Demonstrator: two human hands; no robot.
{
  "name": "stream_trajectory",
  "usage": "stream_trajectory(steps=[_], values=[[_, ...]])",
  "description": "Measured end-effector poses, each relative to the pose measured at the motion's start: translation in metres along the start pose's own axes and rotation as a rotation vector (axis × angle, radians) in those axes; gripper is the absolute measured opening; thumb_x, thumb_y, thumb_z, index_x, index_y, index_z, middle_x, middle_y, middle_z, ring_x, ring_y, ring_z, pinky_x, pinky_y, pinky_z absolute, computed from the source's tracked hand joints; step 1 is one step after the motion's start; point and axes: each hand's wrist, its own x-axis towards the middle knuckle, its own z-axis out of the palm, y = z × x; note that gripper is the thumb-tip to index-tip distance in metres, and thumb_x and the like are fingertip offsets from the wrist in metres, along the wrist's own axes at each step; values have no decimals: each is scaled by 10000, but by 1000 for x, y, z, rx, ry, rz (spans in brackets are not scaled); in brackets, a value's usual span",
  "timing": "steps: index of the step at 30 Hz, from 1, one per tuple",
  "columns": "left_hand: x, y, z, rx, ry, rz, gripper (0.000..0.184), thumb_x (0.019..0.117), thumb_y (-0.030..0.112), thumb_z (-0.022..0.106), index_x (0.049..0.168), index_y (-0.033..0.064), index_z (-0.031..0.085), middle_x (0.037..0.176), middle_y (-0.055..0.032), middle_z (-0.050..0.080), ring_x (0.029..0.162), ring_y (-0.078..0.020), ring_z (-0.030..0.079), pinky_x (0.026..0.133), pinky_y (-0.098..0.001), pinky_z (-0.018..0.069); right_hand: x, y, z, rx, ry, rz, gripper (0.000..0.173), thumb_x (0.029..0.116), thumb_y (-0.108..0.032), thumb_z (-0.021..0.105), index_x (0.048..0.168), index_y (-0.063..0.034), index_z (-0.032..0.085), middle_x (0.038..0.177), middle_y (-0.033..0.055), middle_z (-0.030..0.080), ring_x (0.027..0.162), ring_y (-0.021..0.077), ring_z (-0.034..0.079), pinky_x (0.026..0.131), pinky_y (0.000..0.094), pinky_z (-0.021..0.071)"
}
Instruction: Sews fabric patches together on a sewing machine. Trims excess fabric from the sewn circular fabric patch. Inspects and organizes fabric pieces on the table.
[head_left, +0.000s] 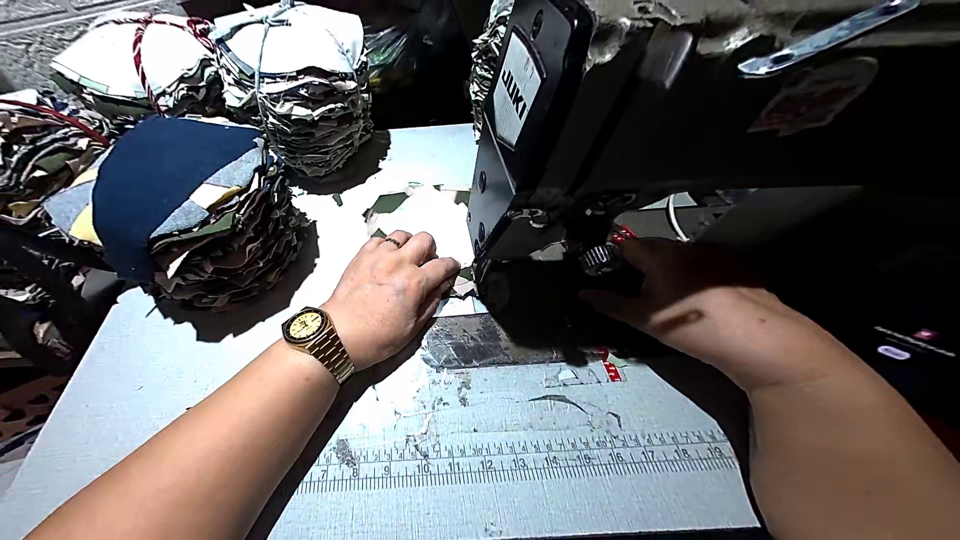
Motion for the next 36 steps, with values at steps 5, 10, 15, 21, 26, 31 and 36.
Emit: stream_trajectory(steps=[5,10,15,21,26,31,36], values=[[0,2,-2,68,-4,-54,320,1033,278,491,1228,179,725,1005,-103,644,953,-310,625,791,-480,492,0,2,-3,7,-27,-2,322,851,-331,825,930,-66,658,804,146,635,776,371,649,652,626,498],[0,12,-13,137,-64,-160,298,1027,252,489,1153,147,738,936,-104,650,883,-311,649,745,-477,513,3,7,-5,24,-40,-3,280,809,-323,843,873,-106,680,717,103,628,706,335,644,600,613,493],[1,26,-26,140,-144,-225,287,1043,279,504,986,131,743,875,-76,656,797,-269,670,659,-449,527,12,10,-11,87,-135,41,197,869,-303,799,873,-122,720,753,105,669,750,322,664,654,621,502],[-5,-2,-13,-102,36,-70,342,1010,266,569,1315,168,689,1288,-102,654,1224,-298,603,992,-513,497,13,13,-13,178,-156,4,146,933,-236,738,903,-95,720,773,108,670,745,298,657,667,599,505],[-12,-6,0,-113,-199,-134,539,1085,383,229,1571,280,438,1674,-13,333,1571,-282,232,1215,-666,188,15,7,-14,336,-265,132,210,1000,-234,674,937,-34,693,705,117,673,546,234,642,567,457,581],[-13,3,-4,-76,-247,-226,539,1095,413,195,1579,322,413,1685,30,305,1572,-293,222,1170,-736,172,7,4,-29,331,-351,174,274,1006,-341,634,918,-84,676,693,87,647,549,208,613,540,403,549],[-20,14,-9,-38,-292,-318,561,1085,420,154,1593,338,377,1698,33,269,1576,-301,206,1134,-783,165,-36,13,-55,425,-407,55,293,1038,-327,557,862,-115,655,634,33,619,528,145,595,497,313,499]])
